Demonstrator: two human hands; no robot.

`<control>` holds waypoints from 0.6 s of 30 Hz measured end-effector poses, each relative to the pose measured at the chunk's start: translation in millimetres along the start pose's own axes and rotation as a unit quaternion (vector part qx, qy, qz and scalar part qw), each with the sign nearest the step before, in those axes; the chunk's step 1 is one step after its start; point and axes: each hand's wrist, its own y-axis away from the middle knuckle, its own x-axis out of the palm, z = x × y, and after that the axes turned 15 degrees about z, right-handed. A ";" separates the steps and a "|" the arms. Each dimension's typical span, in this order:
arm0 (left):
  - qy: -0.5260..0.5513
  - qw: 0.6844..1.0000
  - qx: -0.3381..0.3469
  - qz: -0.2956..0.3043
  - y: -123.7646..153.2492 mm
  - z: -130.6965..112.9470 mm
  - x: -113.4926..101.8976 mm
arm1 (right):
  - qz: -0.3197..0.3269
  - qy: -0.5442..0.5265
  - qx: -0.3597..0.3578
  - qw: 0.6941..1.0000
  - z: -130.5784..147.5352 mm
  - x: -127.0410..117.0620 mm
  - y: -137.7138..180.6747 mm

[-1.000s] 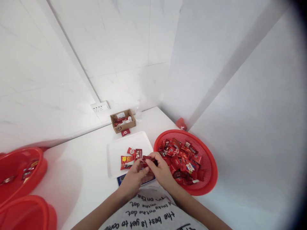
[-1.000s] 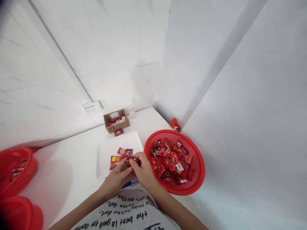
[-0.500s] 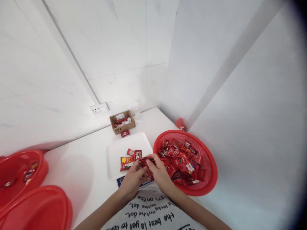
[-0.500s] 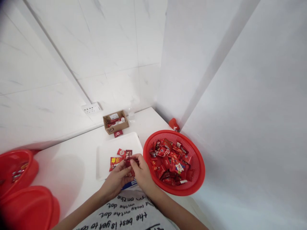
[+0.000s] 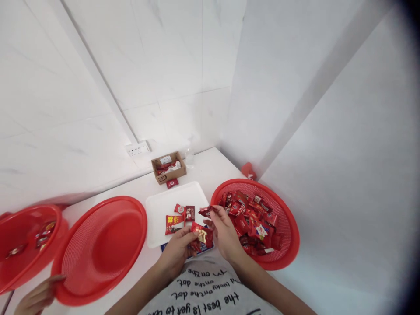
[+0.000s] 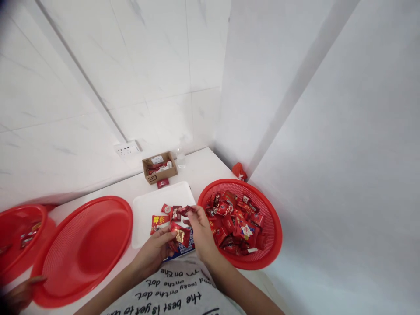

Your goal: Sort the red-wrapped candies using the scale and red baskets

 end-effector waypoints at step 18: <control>0.027 0.998 0.000 -0.062 7.8 -5.8 -26.1 | 0.058 -0.102 0.018 0.993 19.0 -9.0 -9.0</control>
